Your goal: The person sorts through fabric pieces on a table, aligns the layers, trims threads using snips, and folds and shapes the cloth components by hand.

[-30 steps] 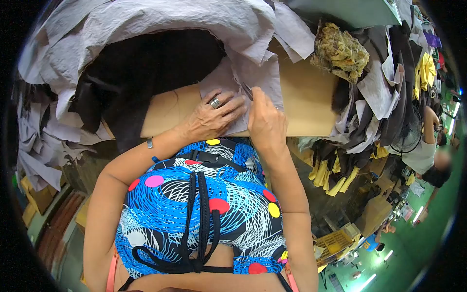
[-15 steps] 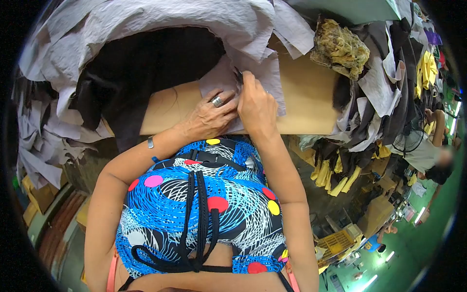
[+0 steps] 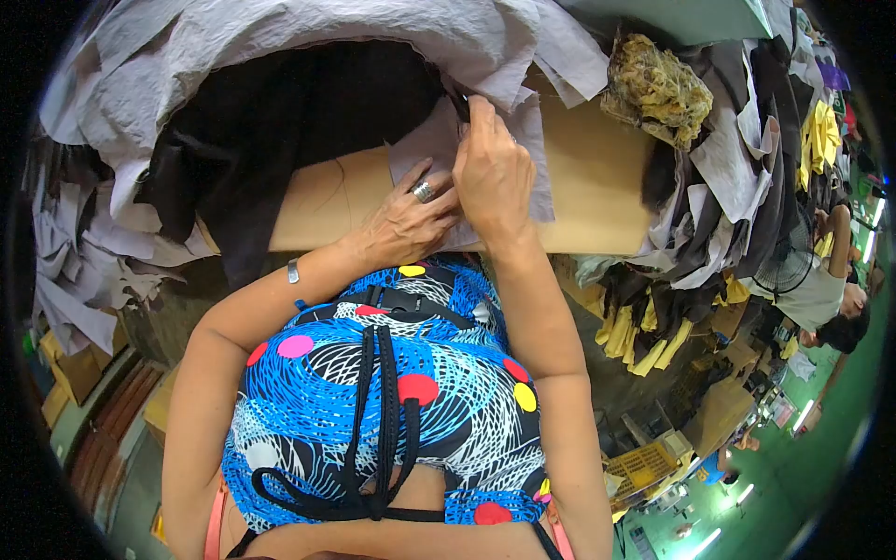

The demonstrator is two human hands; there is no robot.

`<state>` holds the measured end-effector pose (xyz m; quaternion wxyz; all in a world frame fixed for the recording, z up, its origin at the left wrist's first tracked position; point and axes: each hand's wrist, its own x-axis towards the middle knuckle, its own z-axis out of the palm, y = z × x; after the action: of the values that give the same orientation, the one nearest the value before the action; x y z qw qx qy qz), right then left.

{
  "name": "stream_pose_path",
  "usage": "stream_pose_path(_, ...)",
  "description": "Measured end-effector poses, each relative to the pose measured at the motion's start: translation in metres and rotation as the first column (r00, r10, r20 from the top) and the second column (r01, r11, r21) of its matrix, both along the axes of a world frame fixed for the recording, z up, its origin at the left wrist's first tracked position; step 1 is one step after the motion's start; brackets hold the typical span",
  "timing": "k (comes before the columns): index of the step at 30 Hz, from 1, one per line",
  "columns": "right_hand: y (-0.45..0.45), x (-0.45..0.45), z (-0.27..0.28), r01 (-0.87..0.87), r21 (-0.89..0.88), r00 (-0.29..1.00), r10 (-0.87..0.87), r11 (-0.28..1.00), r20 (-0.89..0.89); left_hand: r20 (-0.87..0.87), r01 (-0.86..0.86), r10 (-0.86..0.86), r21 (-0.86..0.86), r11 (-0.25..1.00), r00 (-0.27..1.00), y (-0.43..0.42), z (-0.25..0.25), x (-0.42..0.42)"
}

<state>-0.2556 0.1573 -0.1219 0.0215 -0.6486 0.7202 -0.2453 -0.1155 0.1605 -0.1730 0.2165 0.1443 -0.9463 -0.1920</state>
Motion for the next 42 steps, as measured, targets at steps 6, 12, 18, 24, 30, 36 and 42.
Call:
stream_pose_path(6, -0.004, -0.001, 0.009, -0.023, -0.044, 1.0, 0.024, 0.999, 0.011, 0.006, 0.028, -0.027, -0.024, 0.999, 1.0, -0.001, 0.003, 0.001)
stream_pose_path(12, 0.023, -0.006, 0.007, -0.009, 0.055, 1.0, 0.008, 0.998, 0.017, -0.001, -0.017, 0.017, 0.032, 0.999, 1.0, 0.0, 0.001, -0.001)
stream_pose_path(18, 0.039, -0.004, 0.007, 0.007, 0.117, 1.0, -0.01, 0.993, 0.023, 0.0, -0.02, 0.02, 0.017, 1.0, 1.0, 0.001, 0.003, -0.002)
stream_pose_path(24, 0.048, -0.007, 0.008, 0.011, 0.144, 1.0, -0.013, 0.99, 0.012, 0.051, -0.019, 0.019, -0.003, 1.0, 0.999, 0.0, 0.004, -0.001)
stream_pose_path(30, 0.054, -0.008, 0.006, 0.05, 0.243, 0.999, -0.052, 0.969, 0.001, 0.036, -0.038, 0.039, -0.027, 0.999, 0.999, 0.001, 0.0, -0.002)
stream_pose_path(36, 0.048, -0.006, 0.003, 0.087, 0.29, 0.996, -0.084, 0.953, -0.024, 0.024, -0.033, 0.034, -0.027, 0.999, 0.999, 0.0, 0.001, -0.002)
stream_pose_path(42, 0.034, -0.004, -0.001, 0.046, 0.207, 0.999, -0.047, 0.977, 0.0, 0.019, -0.011, 0.011, -0.009, 1.0, 1.0, -0.002, 0.003, -0.002)
